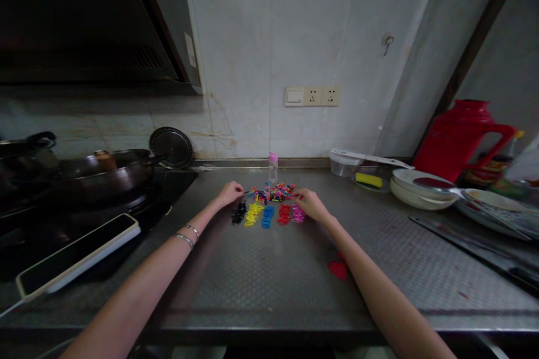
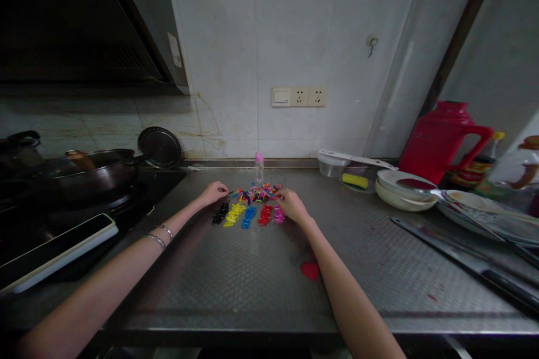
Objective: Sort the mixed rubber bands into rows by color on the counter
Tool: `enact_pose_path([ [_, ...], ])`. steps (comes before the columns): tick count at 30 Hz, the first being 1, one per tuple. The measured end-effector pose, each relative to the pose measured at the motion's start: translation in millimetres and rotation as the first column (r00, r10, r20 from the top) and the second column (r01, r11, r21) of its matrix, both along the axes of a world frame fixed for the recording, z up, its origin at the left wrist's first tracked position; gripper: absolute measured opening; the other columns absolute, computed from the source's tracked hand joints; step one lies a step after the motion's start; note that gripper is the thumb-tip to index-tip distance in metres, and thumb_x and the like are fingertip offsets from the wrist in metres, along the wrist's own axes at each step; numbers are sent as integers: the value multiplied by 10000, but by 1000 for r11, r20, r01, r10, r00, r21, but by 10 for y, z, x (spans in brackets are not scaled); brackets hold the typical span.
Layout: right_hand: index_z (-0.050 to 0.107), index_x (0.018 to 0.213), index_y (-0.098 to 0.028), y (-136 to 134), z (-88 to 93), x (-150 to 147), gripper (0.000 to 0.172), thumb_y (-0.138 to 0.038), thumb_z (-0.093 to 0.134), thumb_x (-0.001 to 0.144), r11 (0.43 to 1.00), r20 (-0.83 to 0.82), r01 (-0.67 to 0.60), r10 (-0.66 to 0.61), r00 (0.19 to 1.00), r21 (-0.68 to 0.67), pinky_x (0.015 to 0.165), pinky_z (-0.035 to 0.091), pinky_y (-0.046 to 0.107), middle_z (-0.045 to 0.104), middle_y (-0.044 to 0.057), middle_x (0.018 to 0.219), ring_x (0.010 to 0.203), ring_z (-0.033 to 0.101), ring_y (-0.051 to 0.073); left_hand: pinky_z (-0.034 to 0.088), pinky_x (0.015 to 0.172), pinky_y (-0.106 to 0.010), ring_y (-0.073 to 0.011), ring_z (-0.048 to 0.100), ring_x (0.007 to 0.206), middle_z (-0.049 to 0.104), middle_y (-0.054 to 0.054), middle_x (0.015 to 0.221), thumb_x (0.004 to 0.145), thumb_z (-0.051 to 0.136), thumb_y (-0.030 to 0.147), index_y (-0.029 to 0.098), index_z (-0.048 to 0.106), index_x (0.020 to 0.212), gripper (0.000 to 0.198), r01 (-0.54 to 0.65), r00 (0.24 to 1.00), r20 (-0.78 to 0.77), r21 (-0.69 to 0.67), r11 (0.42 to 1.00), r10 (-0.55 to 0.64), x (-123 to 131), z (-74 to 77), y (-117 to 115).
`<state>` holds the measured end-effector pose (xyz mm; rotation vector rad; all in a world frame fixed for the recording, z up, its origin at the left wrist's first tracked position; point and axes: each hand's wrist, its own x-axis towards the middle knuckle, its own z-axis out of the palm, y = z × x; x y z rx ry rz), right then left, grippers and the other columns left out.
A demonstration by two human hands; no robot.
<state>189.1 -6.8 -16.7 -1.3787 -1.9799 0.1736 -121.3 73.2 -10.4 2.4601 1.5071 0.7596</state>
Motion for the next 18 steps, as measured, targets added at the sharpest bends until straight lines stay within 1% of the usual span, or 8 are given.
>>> enact_pose_path([
  [4,662,868,-174,25,-22,43,246,-156,471,714,1000,13,12,-12,1000,1,755,408,246,636,53,905,811,559,150,405,682,-240,-152,556,699,647,-56,756,666,536,204,135,690,734,182,98,995,13,-26,995,-98,-118,3,-97],
  [9,658,891,-176,32,-36,80,254,-174,476,714,998,34,64,-63,997,-29,762,409,246,634,57,926,829,559,153,415,643,-231,-141,560,667,655,-51,757,672,551,256,135,687,755,200,156,985,97,-135,979,-144,-171,-34,-227],
  [14,658,893,-175,-8,16,57,254,-175,476,715,995,50,91,-89,995,-40,762,407,238,636,59,930,842,560,152,435,656,-242,-158,586,692,671,-62,789,677,534,293,118,679,833,276,164,968,222,-220,962,-114,-178,-71,-286],
  [16,660,884,-179,-15,44,32,248,-176,474,719,995,56,90,-88,995,-39,763,406,236,636,58,932,844,562,152,437,681,-251,-164,589,718,675,-62,816,673,527,292,118,675,864,298,150,961,264,-223,963,-89,-171,-81,-300],
  [18,663,875,-186,-9,60,0,241,-184,476,723,994,68,93,-90,994,-51,763,404,232,637,56,933,843,563,152,434,689,-251,-163,587,727,676,-61,823,659,527,264,121,677,862,290,109,951,306,-214,971,-39,-162,-91,-318],
])
